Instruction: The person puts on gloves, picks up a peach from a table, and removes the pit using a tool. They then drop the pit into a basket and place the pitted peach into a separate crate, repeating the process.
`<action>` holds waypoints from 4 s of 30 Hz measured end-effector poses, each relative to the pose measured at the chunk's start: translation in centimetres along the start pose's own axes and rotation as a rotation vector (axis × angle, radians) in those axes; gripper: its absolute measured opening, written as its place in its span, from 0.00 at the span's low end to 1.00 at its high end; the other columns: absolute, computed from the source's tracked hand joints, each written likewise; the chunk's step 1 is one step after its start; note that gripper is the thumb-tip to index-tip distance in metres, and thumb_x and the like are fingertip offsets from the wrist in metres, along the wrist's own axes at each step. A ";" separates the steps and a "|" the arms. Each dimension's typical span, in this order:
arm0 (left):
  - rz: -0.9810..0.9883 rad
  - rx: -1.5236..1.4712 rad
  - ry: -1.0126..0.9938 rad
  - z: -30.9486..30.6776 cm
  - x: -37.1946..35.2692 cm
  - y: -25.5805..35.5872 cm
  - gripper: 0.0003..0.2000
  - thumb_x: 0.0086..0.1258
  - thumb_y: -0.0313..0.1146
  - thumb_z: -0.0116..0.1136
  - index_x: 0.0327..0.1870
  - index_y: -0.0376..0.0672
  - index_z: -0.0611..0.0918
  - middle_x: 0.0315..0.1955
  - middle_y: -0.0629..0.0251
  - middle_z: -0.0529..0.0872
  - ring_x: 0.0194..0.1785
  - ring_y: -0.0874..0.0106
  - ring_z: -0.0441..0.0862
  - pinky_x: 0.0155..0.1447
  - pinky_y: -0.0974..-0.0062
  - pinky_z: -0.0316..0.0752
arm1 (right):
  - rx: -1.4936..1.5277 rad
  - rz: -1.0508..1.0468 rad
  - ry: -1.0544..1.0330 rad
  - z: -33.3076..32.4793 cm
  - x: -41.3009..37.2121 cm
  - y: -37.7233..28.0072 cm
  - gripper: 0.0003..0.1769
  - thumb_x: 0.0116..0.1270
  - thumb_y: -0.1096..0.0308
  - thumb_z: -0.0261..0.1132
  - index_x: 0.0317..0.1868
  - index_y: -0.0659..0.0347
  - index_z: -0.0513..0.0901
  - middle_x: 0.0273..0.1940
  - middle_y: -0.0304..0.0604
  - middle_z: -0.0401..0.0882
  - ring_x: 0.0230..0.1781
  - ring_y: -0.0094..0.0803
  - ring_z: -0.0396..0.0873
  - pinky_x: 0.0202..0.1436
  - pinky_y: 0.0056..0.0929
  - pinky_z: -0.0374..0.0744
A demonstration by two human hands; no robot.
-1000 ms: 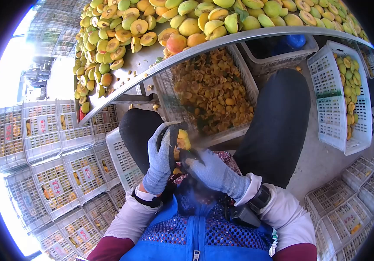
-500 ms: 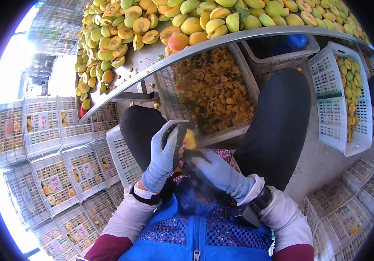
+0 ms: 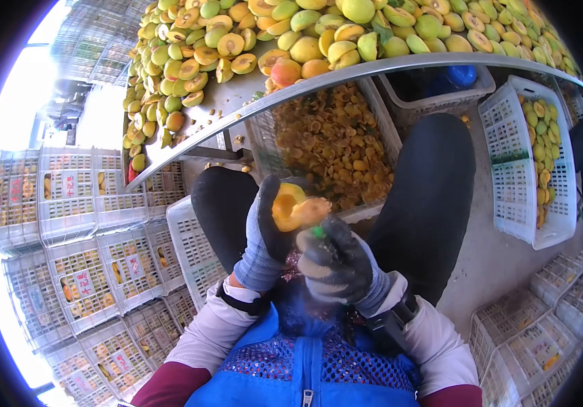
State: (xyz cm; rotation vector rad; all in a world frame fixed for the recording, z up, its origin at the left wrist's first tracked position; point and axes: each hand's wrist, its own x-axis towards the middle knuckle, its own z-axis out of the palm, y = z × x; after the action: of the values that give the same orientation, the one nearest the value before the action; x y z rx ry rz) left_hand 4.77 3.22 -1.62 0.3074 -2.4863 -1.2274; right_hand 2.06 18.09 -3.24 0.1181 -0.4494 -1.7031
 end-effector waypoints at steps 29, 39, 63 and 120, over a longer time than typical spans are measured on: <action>-0.700 -0.115 -0.142 -14.0 24.2 -19.7 0.21 0.60 0.35 0.63 0.51 0.37 0.72 0.37 0.56 0.82 0.31 0.66 0.83 0.31 0.73 0.79 | -0.429 0.041 0.654 0.2 2.2 -5.4 0.28 0.72 0.39 0.45 0.41 0.57 0.74 0.15 0.30 0.60 0.08 0.17 0.56 0.10 0.17 0.55; -0.555 -0.574 -0.177 -4.3 7.7 0.4 0.14 0.70 0.34 0.55 0.50 0.34 0.77 0.41 0.63 0.82 0.45 0.76 0.79 0.52 0.79 0.74 | -1.028 -0.269 0.679 1.9 4.6 -3.4 0.20 0.68 0.65 0.59 0.56 0.68 0.71 0.38 0.45 0.78 0.40 0.25 0.77 0.44 0.25 0.77; -0.271 -0.562 0.253 -1.5 -1.1 3.8 0.18 0.77 0.42 0.40 0.53 0.34 0.73 0.42 0.59 0.80 0.43 0.74 0.77 0.49 0.77 0.73 | -1.597 -0.280 0.572 3.4 1.9 1.7 0.20 0.65 0.63 0.59 0.52 0.68 0.69 0.37 0.59 0.77 0.38 0.52 0.78 0.40 0.39 0.75; -0.367 0.807 -0.028 -15.1 10.8 -6.7 0.14 0.64 0.46 0.57 0.39 0.44 0.83 0.32 0.55 0.85 0.40 0.56 0.83 0.45 0.63 0.75 | -0.047 -0.027 0.645 -3.6 2.1 -3.7 0.24 0.70 0.42 0.52 0.35 0.55 0.76 0.17 0.26 0.55 0.12 0.16 0.51 0.14 0.18 0.53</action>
State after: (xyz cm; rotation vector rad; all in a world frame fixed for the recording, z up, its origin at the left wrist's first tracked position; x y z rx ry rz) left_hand 1.23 -15.43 3.82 0.9765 -2.9180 -0.2508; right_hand -0.60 15.68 -7.52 0.6190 0.0742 -1.5937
